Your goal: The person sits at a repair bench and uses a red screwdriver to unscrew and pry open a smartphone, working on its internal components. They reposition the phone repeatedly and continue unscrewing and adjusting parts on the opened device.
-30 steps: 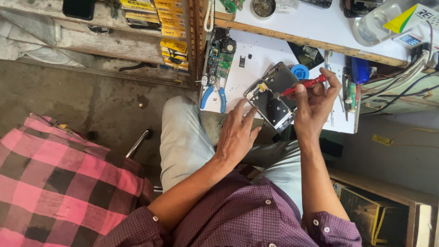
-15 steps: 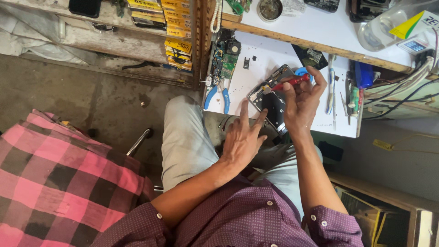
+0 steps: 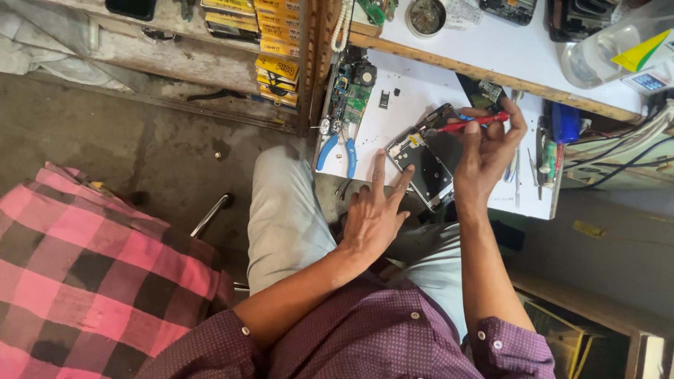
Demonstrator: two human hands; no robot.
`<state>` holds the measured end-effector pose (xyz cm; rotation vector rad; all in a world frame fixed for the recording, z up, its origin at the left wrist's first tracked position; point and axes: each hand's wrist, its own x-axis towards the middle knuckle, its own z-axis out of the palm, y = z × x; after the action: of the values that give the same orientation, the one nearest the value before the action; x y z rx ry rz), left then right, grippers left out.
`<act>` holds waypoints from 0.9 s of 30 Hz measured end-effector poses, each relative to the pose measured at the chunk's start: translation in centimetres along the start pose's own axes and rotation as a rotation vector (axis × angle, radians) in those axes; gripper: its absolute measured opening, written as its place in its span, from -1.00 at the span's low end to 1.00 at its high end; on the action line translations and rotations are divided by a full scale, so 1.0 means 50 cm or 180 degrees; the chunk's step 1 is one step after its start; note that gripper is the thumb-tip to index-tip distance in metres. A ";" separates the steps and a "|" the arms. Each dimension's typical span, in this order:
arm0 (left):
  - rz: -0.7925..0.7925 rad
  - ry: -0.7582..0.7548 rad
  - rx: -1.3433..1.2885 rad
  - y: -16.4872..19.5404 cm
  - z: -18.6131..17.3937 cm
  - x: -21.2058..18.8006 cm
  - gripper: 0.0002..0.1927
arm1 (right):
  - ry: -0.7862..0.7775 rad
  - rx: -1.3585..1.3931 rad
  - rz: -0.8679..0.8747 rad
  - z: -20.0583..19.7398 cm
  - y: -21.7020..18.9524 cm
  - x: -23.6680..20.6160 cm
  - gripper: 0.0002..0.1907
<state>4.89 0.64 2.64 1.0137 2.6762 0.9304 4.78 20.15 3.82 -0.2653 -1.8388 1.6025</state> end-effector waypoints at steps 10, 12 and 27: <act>0.0008 0.0035 -0.0006 -0.002 0.008 0.000 -0.05 | -0.0657 -0.0616 -0.0329 0.033 0.009 -0.009 -0.52; -0.0007 0.0029 0.0001 -0.002 0.008 0.001 -0.06 | -0.0746 -0.0726 -0.0412 0.038 0.009 -0.007 -0.52; -0.0021 -0.0026 -0.0023 0.000 0.001 0.001 -0.07 | -0.0967 -0.1151 -0.0544 0.055 -0.010 -0.008 -0.56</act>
<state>4.86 0.70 2.58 1.0046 2.6658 0.9322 3.56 17.64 4.13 -0.0188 -2.3162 1.2393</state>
